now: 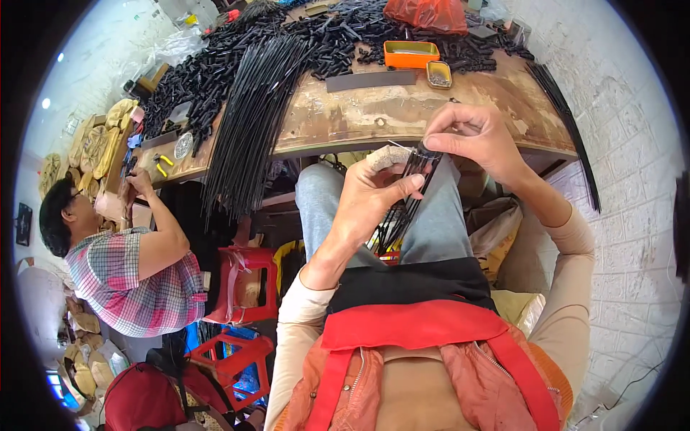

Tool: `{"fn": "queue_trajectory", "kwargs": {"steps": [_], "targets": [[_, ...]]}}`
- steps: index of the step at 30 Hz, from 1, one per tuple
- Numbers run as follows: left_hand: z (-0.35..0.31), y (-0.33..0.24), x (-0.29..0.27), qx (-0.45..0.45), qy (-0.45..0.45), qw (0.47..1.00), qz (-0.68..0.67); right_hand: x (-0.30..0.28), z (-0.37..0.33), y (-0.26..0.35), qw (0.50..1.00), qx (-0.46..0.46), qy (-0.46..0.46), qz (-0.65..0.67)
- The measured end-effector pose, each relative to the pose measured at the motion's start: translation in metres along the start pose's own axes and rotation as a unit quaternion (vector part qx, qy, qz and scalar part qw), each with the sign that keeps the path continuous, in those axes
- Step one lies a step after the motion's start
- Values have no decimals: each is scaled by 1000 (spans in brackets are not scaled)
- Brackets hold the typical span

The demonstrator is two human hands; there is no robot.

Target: Assembling and securing bundles of black electrical wires using pliers.

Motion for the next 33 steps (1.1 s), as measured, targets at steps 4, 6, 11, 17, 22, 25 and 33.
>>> {"fn": "queue_trajectory", "kwargs": {"steps": [4, 6, 11, 17, 22, 25, 33], "targets": [[-2, -2, -1, 19, -6, 1000, 0, 0, -1, 11, 987, -114, -24, -112], [-3, -1, -1, 21, -1, 1000, -4, 2, -1, 17, 979, -154, -23, -133], [-5, 2, -1, 31, -41, 999, -6, 5, -9, 21, 961, -217, -72, -159], [-9, -7, -8, 47, -61, 997, 6, 0, -13, 17, 969, -209, -69, -113], [-9, -1, -8, 16, -29, 999, -11, 4, -11, 16, 972, -230, -16, -43], [-7, 6, -9, -10, -11, 1000, -27, 8, -11, 14, 970, -243, 19, 18], [-1, 20, -21, -42, -15, 995, -85, 28, -11, -1, 964, -214, 45, 148]]}}
Point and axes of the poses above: each hand's wrist, its own z-axis towards the middle knuckle, its own x-axis out of the palm, y = z × x, the point moved 8 cm from there along z, towards the middle knuckle, and after that the axes turned 15 degrees about -z, right-handed, at the moved point
